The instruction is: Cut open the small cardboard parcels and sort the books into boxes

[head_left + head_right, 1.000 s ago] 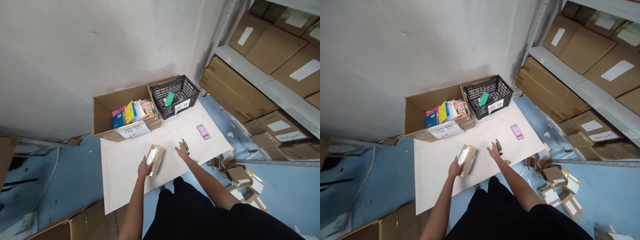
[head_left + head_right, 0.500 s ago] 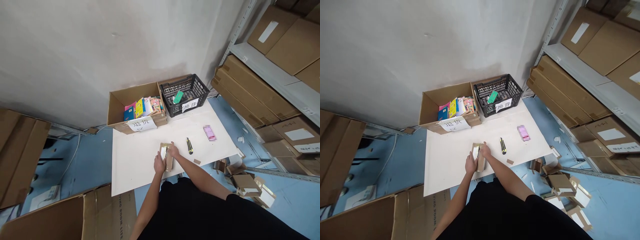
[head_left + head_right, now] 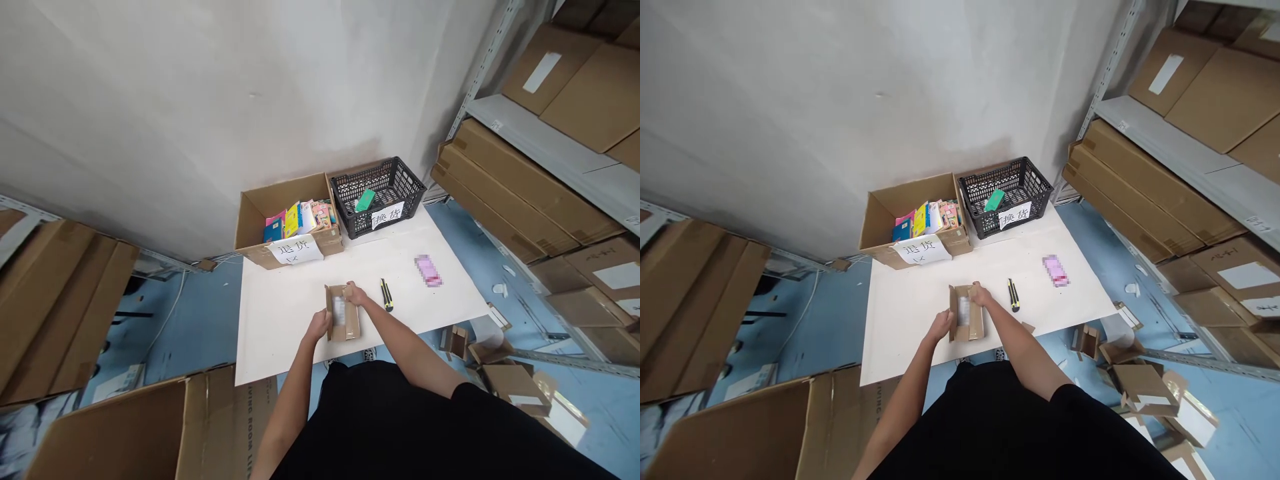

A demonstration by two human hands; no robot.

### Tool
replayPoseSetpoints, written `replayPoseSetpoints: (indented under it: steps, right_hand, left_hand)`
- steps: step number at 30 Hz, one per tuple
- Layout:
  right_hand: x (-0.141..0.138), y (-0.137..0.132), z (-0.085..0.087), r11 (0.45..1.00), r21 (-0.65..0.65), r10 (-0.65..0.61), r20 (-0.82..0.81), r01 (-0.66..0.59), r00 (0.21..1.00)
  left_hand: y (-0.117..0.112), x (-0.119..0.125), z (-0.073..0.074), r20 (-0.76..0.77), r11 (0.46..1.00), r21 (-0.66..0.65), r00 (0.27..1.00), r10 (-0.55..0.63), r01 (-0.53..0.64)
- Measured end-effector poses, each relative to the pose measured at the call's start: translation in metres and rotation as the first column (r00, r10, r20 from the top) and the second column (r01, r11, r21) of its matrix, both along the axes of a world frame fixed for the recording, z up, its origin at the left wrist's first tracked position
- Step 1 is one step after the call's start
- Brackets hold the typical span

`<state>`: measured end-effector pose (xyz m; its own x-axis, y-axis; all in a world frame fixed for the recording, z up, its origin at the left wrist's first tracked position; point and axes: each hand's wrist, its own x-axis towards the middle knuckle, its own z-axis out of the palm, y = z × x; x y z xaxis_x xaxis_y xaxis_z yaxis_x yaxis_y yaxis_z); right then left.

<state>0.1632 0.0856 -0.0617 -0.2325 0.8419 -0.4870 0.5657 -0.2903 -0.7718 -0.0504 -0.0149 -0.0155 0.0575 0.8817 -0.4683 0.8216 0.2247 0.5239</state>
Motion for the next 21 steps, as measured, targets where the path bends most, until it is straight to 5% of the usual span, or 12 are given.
replayPoseSetpoints:
  steps: [4,8,12,18,21]
  right_hand:
    - [-0.004,-0.010,0.004,0.999,0.029,-0.038,-0.026,0.039,0.999]
    - [-0.029,-0.038,0.007,0.992,0.110,-0.068,0.118,0.056,0.991]
    - [-0.038,-0.055,0.010,0.994,0.105,-0.057,0.176,0.039,0.983]
    - [0.011,-0.050,0.014,0.994,0.037,-0.099,-0.183,0.107,0.978]
    - [0.034,-0.061,0.009,0.978,0.019,-0.195,-0.242,0.206,0.951]
  left_hand:
    - [-0.018,0.002,0.004,0.060,0.993,0.053,0.993,0.106,-0.110]
    - [-0.023,0.015,0.004,0.031,0.964,0.047,0.965,0.260,-0.262]
    - [-0.020,0.023,0.004,-0.025,0.958,0.019,0.958,0.286,-0.285]
    - [-0.023,0.021,0.005,-0.083,0.945,0.035,0.941,0.327,-0.325]
    - [-0.029,0.018,0.005,-0.152,0.925,0.177,0.919,0.364,-0.337]
